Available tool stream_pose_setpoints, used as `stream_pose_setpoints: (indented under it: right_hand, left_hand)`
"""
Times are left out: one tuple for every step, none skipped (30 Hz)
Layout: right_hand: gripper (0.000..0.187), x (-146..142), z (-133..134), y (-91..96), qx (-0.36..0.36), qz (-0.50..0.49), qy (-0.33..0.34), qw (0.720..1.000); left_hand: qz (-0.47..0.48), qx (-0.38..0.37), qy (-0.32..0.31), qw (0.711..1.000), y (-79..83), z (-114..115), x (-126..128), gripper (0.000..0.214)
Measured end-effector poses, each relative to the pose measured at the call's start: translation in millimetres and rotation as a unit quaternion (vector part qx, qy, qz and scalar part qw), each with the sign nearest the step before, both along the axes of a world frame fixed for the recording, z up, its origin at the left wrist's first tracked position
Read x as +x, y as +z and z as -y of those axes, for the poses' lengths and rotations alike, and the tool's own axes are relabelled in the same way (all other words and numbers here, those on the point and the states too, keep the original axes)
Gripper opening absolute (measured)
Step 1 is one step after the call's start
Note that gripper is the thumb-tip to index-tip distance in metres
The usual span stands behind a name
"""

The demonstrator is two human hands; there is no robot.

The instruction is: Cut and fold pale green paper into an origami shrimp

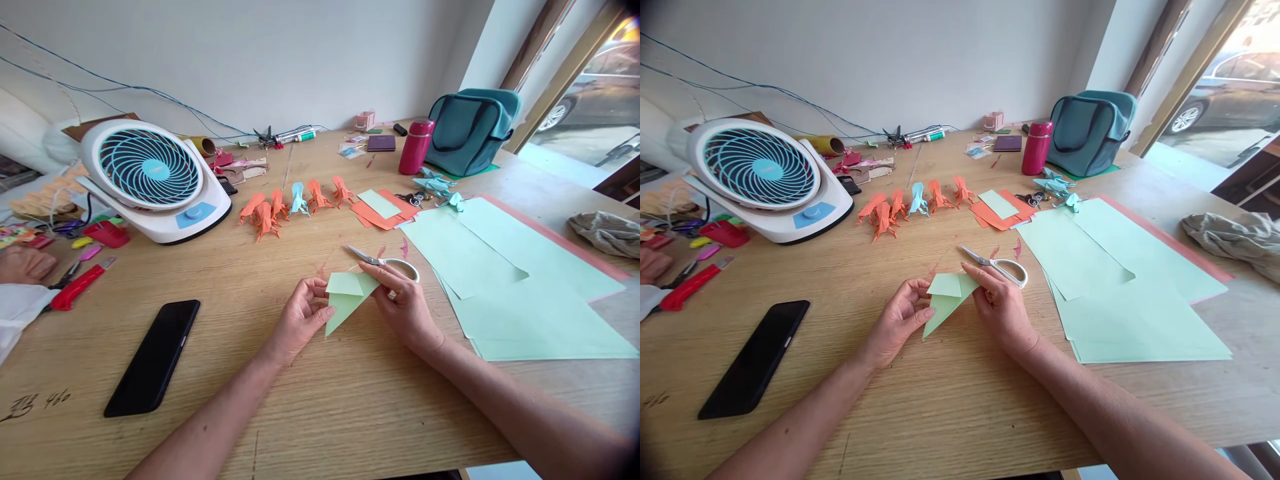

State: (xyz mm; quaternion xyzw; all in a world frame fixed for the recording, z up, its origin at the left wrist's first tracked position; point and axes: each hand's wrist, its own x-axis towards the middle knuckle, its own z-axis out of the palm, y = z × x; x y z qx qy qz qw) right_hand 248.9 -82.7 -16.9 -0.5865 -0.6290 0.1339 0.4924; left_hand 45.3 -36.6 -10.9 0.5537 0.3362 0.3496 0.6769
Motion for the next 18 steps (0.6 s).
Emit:
stream_pose_setpoints:
  right_hand:
    - [0.047,-0.3,0.0,-0.6,-0.005,0.005,0.004,1.000]
    - [0.045,-0.6,-0.1,-0.9,-0.009,0.012,0.011,1.000]
    - [0.045,-0.8,-0.2,-1.1,-0.011,0.019,0.019,1.000]
    - [0.045,-1.0,-0.3,-1.0,-0.010,0.029,0.031,0.999]
    - [0.045,-1.2,-0.4,-0.8,-0.008,0.038,0.043,0.998]
    - [0.046,-1.5,-0.3,-0.4,-0.006,0.047,0.055,0.997]
    - [0.047,-1.8,-0.1,0.1,-0.005,0.052,0.065,0.996]
    - [0.048,-2.3,0.4,0.8,-0.008,0.056,0.077,0.995]
    - [0.048,-2.8,1.2,1.6,-0.015,0.058,0.091,0.994]
    - [0.048,-3.3,2.1,2.4,-0.024,0.060,0.109,0.992]
    - [0.048,-3.8,3.0,3.3,-0.034,0.063,0.131,0.989]
    - [0.050,-4.3,4.0,4.0,-0.045,0.065,0.155,0.985]
    - [0.051,-4.7,4.7,4.6,-0.055,0.065,0.175,0.981]
    - [0.051,-5.0,5.2,4.9,-0.063,0.060,0.189,0.978]
    - [0.050,-5.2,5.3,4.9,-0.069,0.050,0.194,0.977]
    - [0.048,-5.3,5.1,4.4,-0.075,0.033,0.192,0.978]
    - [0.045,-5.3,4.5,3.5,-0.080,0.011,0.185,0.979]
    - [0.042,-5.2,3.7,2.3,-0.087,-0.013,0.177,0.980]
  left_hand:
    - [-0.001,-0.004,0.009,1.000,0.8,-2.1,-1.1,0.043]
    - [-0.003,-0.007,0.019,1.000,1.5,-4.2,-2.3,0.042]
    - [-0.007,-0.011,0.031,0.999,1.9,-6.2,-3.7,0.040]
    - [-0.012,-0.011,0.046,0.999,2.0,-8.3,-5.0,0.039]
    - [-0.017,-0.008,0.063,0.998,1.9,-10.2,-6.4,0.037]
    - [-0.024,0.000,0.080,0.996,1.6,-12.2,-7.6,0.036]
    - [-0.031,0.013,0.097,0.995,1.2,-14.2,-8.8,0.034]
    - [-0.038,0.030,0.110,0.993,0.7,-16.3,-9.8,0.032]
    - [-0.047,0.050,0.120,0.990,0.2,-18.3,-10.8,0.029]
    - [-0.057,0.070,0.128,0.988,-0.3,-20.2,-11.7,0.027]
    - [-0.068,0.089,0.133,0.985,-0.8,-22.1,-12.6,0.024]
    - [-0.079,0.105,0.136,0.982,-1.4,-23.8,-13.4,0.022]
    - [-0.088,0.118,0.137,0.980,-2.0,-25.2,-14.1,0.020]
    - [-0.095,0.128,0.137,0.978,-2.7,-26.2,-14.8,0.018]
    - [-0.101,0.136,0.135,0.976,-3.3,-26.8,-15.4,0.017]
    - [-0.108,0.144,0.131,0.975,-3.8,-26.9,-15.8,0.015]
    - [-0.118,0.154,0.125,0.973,-4.2,-26.6,-16.1,0.013]
    - [-0.130,0.165,0.116,0.971,-4.4,-25.9,-16.3,0.012]
